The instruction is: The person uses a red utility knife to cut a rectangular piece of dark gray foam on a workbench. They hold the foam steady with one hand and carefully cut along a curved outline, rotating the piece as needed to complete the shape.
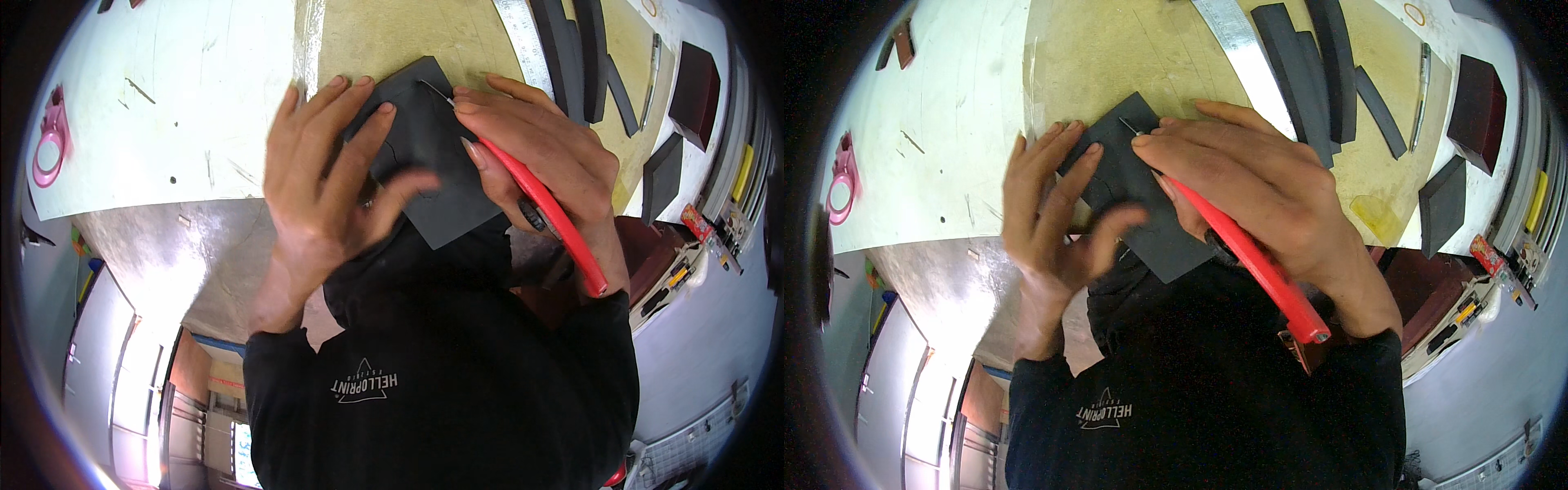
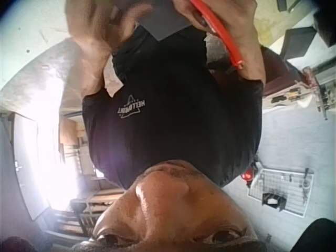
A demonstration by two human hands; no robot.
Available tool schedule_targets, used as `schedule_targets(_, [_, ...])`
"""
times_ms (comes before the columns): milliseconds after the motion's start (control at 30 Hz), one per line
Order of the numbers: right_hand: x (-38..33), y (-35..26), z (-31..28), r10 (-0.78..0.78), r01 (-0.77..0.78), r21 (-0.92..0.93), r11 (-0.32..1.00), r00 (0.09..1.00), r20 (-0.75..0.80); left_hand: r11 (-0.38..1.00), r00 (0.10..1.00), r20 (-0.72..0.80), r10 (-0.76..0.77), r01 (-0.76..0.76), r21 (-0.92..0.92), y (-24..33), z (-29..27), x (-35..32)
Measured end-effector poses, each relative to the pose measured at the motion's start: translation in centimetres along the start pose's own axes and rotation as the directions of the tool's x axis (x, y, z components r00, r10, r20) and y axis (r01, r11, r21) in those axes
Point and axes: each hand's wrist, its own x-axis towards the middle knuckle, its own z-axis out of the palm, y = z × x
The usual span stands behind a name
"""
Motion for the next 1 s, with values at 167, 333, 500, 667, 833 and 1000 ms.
schedule_targets(167, [0.0,-0.6,0.3,0.007,-0.008,-0.038,0.999,1.0,-0.02,0.994,0.981,0.168,-0.098,0.088,0.062,2.7,0.3,-1.3])
schedule_targets(333, [-0.3,-0.9,0.6,0.041,-0.043,-0.044,0.998,0.998,-0.041,0.993,0.977,0.183,-0.107,0.095,0.071,2.8,0.5,-1.6])
schedule_targets(500, [0.0,-1.0,0.6,0.031,-0.033,-0.056,0.998,0.999,-0.038,0.99,0.983,0.149,-0.106,0.091,0.105,2.8,0.8,-1.6])
schedule_targets(667, [0.1,-1.2,0.5,0.036,-0.039,-0.077,0.996,0.999,-0.041,0.989,0.986,0.107,-0.124,0.115,0.094,2.7,1.2,-1.7])
schedule_targets(833, [-0.3,-1.3,1.1,0.03,-0.037,-0.083,0.996,0.996,-0.088,0.987,0.988,0.075,-0.132,0.124,0.1,2.7,1.4,-1.9])
schedule_targets(1000, [-0.5,-1.8,1.7,0.06,-0.072,-0.089,0.993,0.99,-0.131,0.988,0.99,0.057,-0.127,0.121,0.1,2.7,1.6,-1.8])
